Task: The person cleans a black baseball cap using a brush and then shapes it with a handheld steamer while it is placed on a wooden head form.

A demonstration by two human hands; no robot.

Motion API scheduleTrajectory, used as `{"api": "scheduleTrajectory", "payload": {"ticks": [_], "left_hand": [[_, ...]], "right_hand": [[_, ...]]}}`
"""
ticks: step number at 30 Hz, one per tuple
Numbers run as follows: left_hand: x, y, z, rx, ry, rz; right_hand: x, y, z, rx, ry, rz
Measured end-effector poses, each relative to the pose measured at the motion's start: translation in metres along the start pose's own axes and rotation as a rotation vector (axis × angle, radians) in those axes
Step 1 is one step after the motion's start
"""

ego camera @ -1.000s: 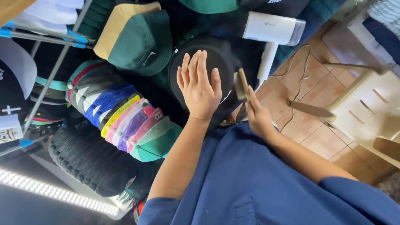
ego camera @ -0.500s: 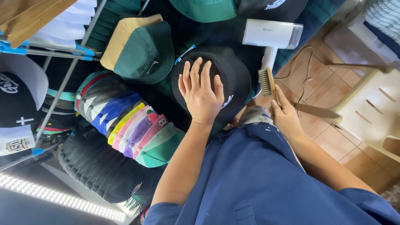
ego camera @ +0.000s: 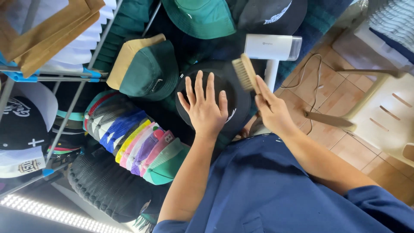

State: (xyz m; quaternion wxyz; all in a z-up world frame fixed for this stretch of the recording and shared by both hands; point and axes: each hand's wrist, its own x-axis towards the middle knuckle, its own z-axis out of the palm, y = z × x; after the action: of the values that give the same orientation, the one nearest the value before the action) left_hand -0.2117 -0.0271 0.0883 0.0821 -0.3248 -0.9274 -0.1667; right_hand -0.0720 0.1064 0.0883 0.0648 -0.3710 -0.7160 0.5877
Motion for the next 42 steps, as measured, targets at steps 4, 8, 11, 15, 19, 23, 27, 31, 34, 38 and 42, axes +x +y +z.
{"api": "scheduleTrajectory", "payload": {"ticks": [4,8,11,15,19,23,27,31,34,38,42], "left_hand": [[-0.008,-0.016,0.001,-0.109,0.038,0.016],[-0.016,-0.026,-0.010,-0.253,0.025,-0.177],[-0.023,-0.038,0.002,-0.272,0.052,-0.277],[-0.021,-0.039,0.004,-0.317,0.100,-0.341],[-0.010,-0.036,0.003,-0.261,0.167,-0.331],[-0.008,-0.035,0.006,-0.242,0.195,-0.406],[0.001,-0.024,0.002,-0.189,0.208,-0.481],[0.000,-0.005,0.009,-0.156,0.220,-0.840],[0.005,0.003,0.012,-0.184,0.231,-0.937],[0.013,0.002,0.012,-0.180,0.296,-0.977],[0.013,0.001,0.013,-0.168,0.318,-0.949]], "right_hand": [[0.032,0.023,0.018,-0.015,-0.102,-0.258],[0.057,0.017,-0.012,-0.405,-0.173,0.076],[0.057,-0.012,-0.020,-0.187,-0.244,-0.106],[0.088,-0.021,-0.006,-0.388,-0.364,-0.139],[0.156,-0.035,-0.017,-0.795,-0.515,-0.071],[0.170,-0.047,0.000,-0.340,-0.663,-0.232],[0.229,-0.054,0.003,-0.951,-0.846,-0.202],[0.239,-0.075,0.016,-0.424,-0.882,-0.290],[0.264,-0.066,0.033,-0.420,-1.089,-0.288],[0.307,-0.088,0.050,-0.855,-1.129,-0.359],[0.292,-0.102,0.081,-0.593,-1.378,-0.348]]}}
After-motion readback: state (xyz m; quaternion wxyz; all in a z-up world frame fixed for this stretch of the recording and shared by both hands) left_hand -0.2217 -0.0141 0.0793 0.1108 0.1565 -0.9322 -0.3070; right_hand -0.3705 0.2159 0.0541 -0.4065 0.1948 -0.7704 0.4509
